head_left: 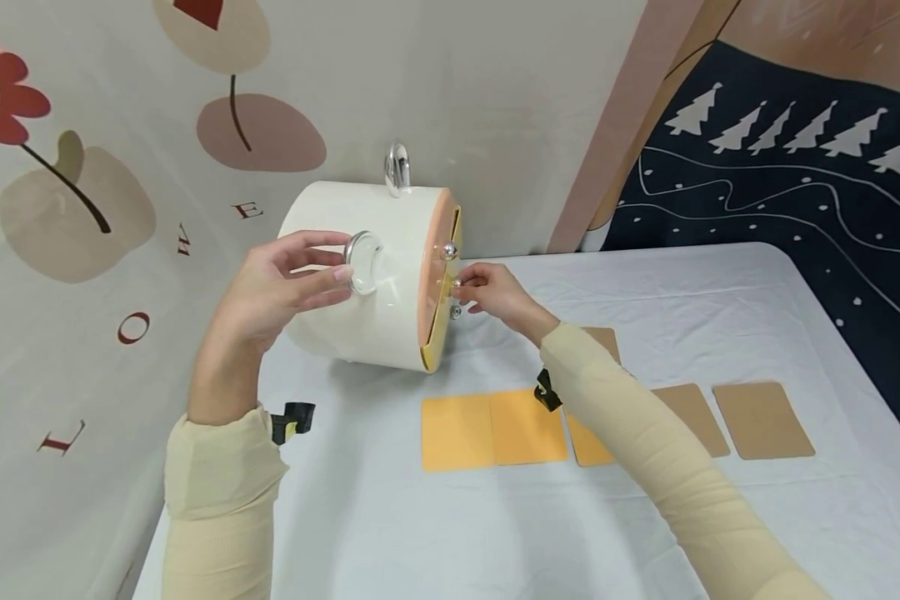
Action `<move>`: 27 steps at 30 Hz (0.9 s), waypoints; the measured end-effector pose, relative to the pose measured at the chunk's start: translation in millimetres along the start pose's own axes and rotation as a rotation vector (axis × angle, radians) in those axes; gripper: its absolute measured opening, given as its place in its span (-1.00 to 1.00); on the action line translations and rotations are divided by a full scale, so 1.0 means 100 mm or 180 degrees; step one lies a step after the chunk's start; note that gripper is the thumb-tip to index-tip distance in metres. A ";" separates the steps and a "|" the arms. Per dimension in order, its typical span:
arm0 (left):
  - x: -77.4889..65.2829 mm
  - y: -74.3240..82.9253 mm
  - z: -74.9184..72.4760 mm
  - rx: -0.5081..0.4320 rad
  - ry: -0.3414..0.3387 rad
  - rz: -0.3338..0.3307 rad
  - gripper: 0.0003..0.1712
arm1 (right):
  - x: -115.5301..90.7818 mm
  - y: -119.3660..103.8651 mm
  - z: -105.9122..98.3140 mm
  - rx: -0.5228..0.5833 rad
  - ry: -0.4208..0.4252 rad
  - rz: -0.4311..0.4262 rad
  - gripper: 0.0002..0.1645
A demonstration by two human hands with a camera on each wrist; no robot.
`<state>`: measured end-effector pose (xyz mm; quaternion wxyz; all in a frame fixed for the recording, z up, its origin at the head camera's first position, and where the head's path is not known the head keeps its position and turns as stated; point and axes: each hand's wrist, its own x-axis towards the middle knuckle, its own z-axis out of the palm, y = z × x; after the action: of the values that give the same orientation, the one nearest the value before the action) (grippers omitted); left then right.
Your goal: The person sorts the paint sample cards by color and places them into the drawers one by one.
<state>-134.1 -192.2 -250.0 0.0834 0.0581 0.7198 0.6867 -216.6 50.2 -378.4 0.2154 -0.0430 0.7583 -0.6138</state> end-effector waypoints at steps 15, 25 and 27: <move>0.00 0.00 -0.01 -0.0003 0.0015 -0.0027 -0.62 | -0.32 0.19 -0.75 -0.0012 0.0015 0.0090 -0.72; 0.01 -0.01 -0.01 -0.0036 0.0006 0.0006 -0.62 | -0.48 0.27 -1.01 -0.0039 -0.0052 0.0043 -0.69; 0.01 -0.01 -0.01 -0.0022 0.0009 0.0006 -0.62 | -0.50 0.28 -1.03 -0.0014 -0.0054 0.0038 -0.68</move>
<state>-134.9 -192.7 -251.4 0.0820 0.0576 0.7174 0.6894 -205.0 167.7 -375.6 0.2254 -0.0441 0.7580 -0.6105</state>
